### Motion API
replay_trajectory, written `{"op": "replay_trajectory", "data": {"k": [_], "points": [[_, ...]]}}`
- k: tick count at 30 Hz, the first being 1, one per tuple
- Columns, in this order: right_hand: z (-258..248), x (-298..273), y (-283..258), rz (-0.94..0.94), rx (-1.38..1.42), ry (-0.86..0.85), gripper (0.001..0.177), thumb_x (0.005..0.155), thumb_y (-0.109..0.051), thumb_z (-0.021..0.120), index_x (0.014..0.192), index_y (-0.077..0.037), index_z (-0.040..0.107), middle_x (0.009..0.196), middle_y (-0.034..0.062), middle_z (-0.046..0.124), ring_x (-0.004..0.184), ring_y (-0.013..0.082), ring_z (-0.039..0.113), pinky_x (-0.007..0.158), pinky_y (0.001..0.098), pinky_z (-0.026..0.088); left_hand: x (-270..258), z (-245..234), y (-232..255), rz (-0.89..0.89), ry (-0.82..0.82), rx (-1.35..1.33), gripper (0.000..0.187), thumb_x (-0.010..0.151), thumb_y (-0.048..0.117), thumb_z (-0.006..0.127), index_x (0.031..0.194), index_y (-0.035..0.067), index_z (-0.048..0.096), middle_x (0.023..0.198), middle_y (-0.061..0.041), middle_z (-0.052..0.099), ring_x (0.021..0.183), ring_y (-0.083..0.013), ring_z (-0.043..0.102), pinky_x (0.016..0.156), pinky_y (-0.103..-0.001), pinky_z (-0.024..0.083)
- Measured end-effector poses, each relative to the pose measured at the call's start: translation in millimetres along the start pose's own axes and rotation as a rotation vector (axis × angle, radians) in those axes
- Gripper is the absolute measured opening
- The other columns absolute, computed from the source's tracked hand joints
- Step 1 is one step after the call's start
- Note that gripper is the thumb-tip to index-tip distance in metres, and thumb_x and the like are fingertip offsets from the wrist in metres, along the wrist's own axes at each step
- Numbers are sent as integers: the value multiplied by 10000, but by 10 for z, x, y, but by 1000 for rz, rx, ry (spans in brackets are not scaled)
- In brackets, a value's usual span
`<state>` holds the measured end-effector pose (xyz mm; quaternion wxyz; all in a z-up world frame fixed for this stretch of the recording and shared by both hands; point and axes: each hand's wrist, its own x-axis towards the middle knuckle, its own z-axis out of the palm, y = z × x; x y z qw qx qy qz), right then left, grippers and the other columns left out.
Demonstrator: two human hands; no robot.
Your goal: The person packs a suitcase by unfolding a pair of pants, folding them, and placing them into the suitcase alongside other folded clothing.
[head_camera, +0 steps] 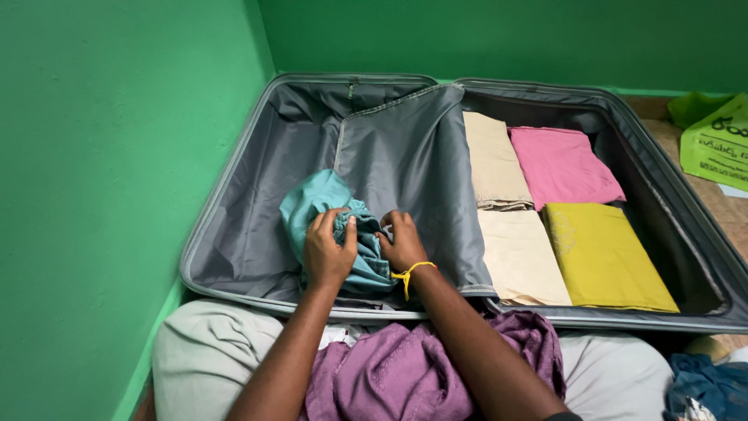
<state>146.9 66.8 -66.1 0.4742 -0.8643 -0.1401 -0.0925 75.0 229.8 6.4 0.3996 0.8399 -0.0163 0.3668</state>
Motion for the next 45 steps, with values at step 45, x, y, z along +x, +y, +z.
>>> {"op": "replay_trajectory", "data": {"k": [45], "points": [[-233, -37, -333, -133, -513, 174, 347, 822, -76, 706, 1132, -98, 550, 1112, 118, 608, 1136, 330, 571, 1047, 563, 351, 26, 75, -175, -129, 273, 11, 206, 1050, 217, 524, 1095, 49, 635, 1037, -177, 685, 997, -385, 634, 842, -483, 484]]}}
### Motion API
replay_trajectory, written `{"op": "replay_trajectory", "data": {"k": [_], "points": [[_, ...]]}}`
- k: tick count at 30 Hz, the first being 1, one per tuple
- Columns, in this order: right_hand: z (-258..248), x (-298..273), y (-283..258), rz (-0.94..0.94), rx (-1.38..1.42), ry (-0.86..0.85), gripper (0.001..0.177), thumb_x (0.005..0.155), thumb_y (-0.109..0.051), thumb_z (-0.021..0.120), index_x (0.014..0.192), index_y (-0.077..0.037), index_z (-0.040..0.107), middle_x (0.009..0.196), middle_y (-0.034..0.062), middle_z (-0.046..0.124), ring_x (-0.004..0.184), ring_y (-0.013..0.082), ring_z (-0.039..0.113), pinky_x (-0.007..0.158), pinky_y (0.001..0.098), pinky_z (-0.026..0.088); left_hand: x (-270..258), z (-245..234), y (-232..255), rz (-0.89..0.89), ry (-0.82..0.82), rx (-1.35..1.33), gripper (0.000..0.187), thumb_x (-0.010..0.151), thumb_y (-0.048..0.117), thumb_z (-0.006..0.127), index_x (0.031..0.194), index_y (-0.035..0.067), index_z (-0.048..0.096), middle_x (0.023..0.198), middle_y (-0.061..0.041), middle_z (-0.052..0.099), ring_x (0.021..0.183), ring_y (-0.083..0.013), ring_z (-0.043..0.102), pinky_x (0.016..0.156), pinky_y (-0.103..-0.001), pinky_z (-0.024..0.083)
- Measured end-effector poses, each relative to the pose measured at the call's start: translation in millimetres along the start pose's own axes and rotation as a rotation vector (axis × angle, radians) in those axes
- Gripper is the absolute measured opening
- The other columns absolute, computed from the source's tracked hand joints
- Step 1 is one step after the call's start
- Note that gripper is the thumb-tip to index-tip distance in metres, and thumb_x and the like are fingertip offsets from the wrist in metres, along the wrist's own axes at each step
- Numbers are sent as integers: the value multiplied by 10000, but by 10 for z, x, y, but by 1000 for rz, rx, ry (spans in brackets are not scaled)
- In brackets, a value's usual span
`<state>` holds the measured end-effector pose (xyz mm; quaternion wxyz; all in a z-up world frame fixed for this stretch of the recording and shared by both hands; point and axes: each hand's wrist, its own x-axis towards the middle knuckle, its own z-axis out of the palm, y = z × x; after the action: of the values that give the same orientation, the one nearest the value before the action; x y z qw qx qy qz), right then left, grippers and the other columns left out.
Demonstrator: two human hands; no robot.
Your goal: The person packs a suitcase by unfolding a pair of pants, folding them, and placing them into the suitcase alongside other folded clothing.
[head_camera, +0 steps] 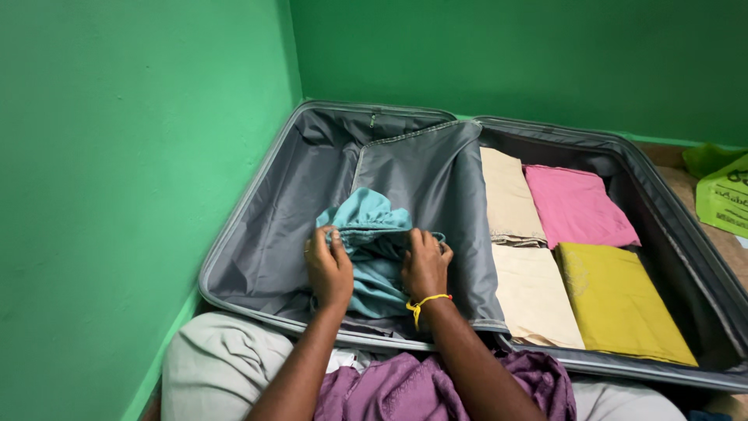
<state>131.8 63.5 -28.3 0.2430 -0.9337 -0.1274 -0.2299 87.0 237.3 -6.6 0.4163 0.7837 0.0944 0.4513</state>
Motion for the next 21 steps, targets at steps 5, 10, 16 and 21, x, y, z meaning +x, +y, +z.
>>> {"op": "replay_trajectory", "data": {"k": [5, 10, 16, 21], "points": [[-19, 4, 26, 72, 56, 92, 336, 799, -59, 705, 1098, -108, 559, 1090, 91, 627, 1181, 301, 578, 1045, 544, 371, 8, 33, -176, -128, 72, 23, 249, 1055, 247, 505, 1144, 47, 625, 1061, -189, 678, 998, -383, 633, 851, -481, 481], [-74, 18, 15, 113, 44, 138, 356, 794, -97, 728, 1123, -109, 592, 1122, 105, 631, 1175, 334, 553, 1004, 529, 385, 61, 35, -285, -274, 120, -28, 262, 1072, 276, 487, 1144, 53, 605, 1060, -178, 687, 999, -364, 652, 861, -469, 486], [-64, 11, 13, 132, 4, 45, 303, 771, -106, 756, 1052, -91, 645, 1097, 138, 662, 1129, 362, 579, 951, 536, 406, 27, 7, -196, -190, 92, 13, 269, 1061, 278, 497, 1152, 52, 611, 1095, -176, 679, 1034, -366, 632, 874, -471, 485], [-162, 16, -74, -29, 272, 137, 271, 888, -188, 759, 1098, -70, 636, 998, 177, 731, 924, 389, 705, 804, 466, 538, 30, -11, -147, -78, 42, -7, 293, 1052, 293, 527, 1186, 46, 609, 1136, -199, 681, 1047, -383, 640, 887, -479, 491]]}}
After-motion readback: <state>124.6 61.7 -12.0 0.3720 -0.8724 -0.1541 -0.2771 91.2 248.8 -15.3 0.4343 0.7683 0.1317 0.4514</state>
